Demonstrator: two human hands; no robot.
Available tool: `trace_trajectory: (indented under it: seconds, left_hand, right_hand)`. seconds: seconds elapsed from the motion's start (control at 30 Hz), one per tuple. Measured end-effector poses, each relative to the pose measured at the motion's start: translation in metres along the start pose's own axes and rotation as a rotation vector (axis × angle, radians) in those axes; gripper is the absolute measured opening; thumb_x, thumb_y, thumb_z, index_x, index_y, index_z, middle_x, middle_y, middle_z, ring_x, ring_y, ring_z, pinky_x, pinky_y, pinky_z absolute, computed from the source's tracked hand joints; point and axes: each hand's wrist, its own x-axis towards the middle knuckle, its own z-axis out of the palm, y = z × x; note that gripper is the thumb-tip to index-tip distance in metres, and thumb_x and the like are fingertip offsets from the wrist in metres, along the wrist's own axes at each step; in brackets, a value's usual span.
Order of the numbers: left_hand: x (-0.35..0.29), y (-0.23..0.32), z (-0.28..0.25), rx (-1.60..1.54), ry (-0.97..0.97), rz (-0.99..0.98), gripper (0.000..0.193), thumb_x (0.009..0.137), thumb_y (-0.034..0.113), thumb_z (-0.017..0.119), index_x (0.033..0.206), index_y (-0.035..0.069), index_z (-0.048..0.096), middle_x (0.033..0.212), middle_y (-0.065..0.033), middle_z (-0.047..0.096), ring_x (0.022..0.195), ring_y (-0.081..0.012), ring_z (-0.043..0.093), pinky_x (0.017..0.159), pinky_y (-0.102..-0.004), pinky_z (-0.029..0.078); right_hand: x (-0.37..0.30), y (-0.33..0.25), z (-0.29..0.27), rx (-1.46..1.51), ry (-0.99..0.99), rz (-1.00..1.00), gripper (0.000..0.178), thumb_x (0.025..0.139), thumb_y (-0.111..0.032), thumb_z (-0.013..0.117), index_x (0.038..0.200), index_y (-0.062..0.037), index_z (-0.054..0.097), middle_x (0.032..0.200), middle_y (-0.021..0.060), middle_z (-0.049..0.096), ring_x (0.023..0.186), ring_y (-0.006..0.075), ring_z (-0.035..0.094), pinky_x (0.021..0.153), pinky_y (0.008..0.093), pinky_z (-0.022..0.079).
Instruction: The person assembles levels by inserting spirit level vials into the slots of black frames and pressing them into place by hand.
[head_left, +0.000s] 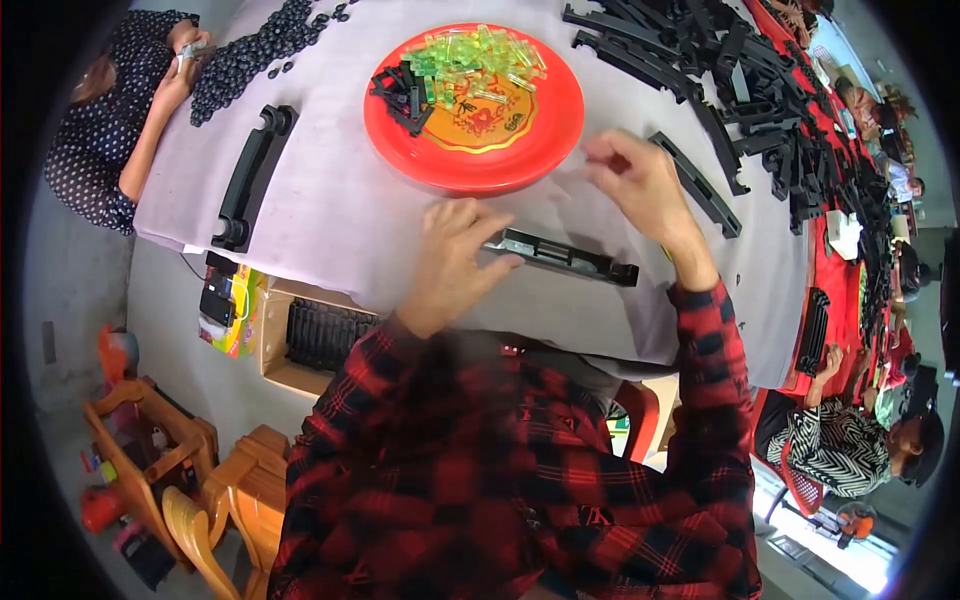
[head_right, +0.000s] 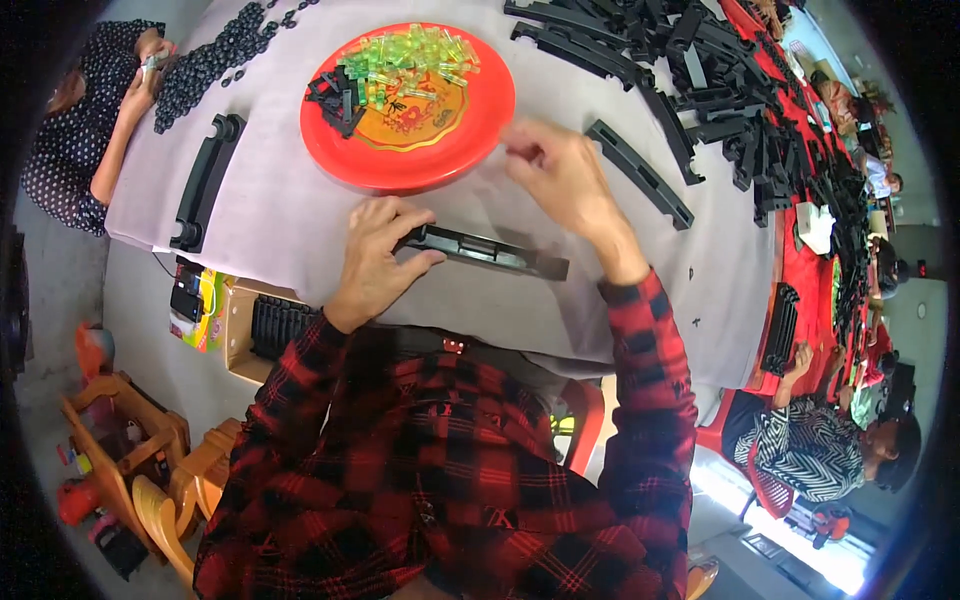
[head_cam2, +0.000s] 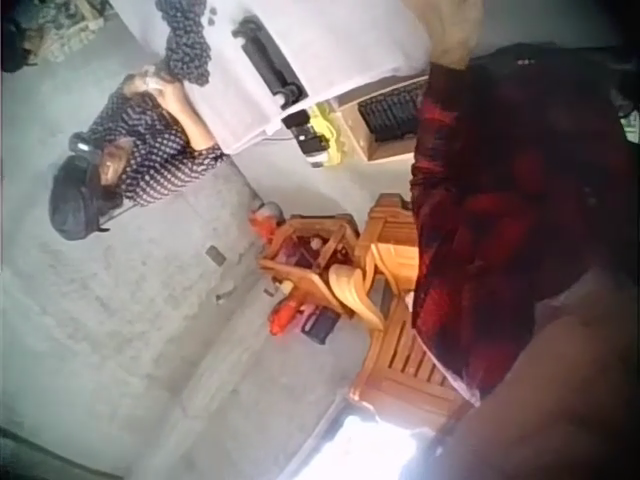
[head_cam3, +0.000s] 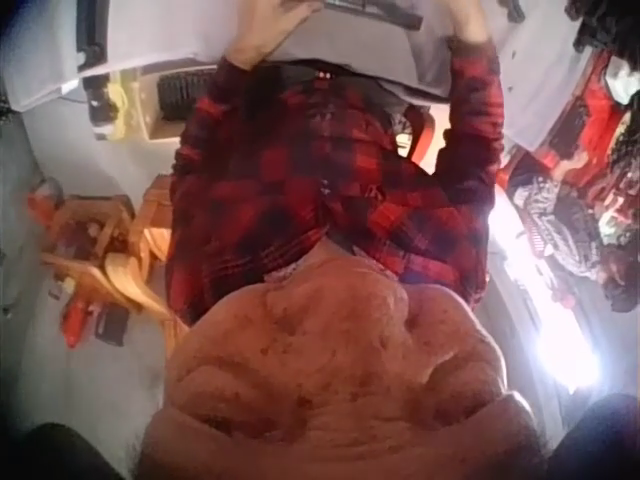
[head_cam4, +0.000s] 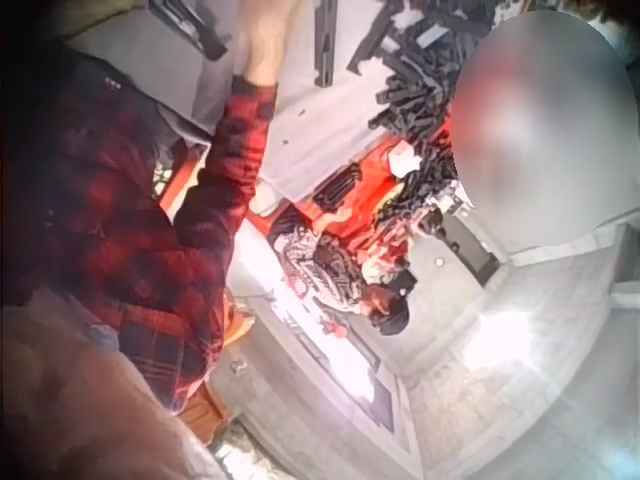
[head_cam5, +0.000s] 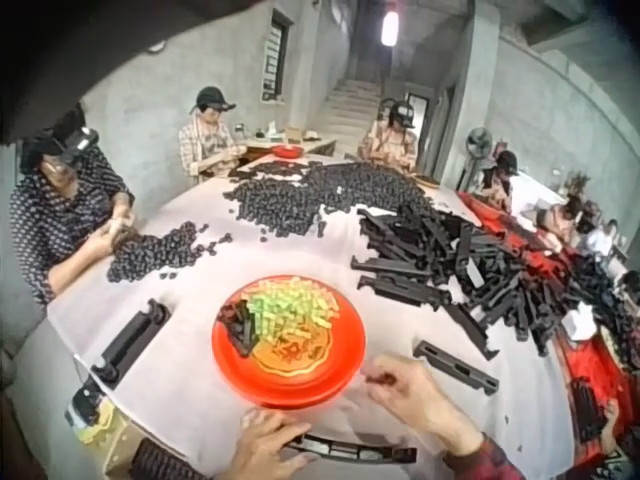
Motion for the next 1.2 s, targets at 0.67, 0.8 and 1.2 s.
trace_trajectory:
  seconds: [0.67, 0.8, 1.2]
  left_hand:
    - [0.0, -0.004, 0.006, -0.017, -0.026, 0.017, 0.04, 0.07, 0.021, 0.086, 0.106, 0.013, 0.071, 0.096, -0.0028, 0.062, 0.106, -0.0268, 0.058, 0.103, -0.0461, 0.037]
    - [-0.006, -0.01, -0.001, -0.019, -0.03, -0.002, 0.038, 0.07, 0.022, 0.087, 0.103, 0.013, 0.072, 0.098, -0.0014, 0.063, 0.105, -0.0256, 0.058, 0.104, -0.0473, 0.036]
    - [-0.007, 0.006, 0.004, -0.04, -0.106, 0.11, 0.037, 0.069, 0.019, 0.088, 0.1, 0.008, 0.07, 0.091, -0.003, 0.061, 0.096, -0.0256, 0.059, 0.107, -0.047, 0.034]
  right_hand:
    - [0.112, 0.049, 0.03, -0.373, 0.022, -0.038, 0.013, 0.087, -0.014, 0.067, 0.094, -0.0043, 0.073, 0.086, 0.0068, 0.074, 0.076, 0.0195, 0.069, 0.071, 0.0333, 0.054]
    - [0.037, -0.012, 0.014, -0.087, -0.006, 0.033, 0.009, 0.09, -0.008, 0.066, 0.093, 0.0008, 0.069, 0.081, -0.0039, 0.066, 0.075, 0.0029, 0.055, 0.066, 0.0219, 0.046]
    - [-0.095, -0.04, 0.041, -0.116, 0.105, 0.094, 0.013, 0.085, -0.001, 0.071, 0.097, -0.003, 0.071, 0.082, 0.0084, 0.064, 0.074, 0.024, 0.063, 0.066, 0.0339, 0.05]
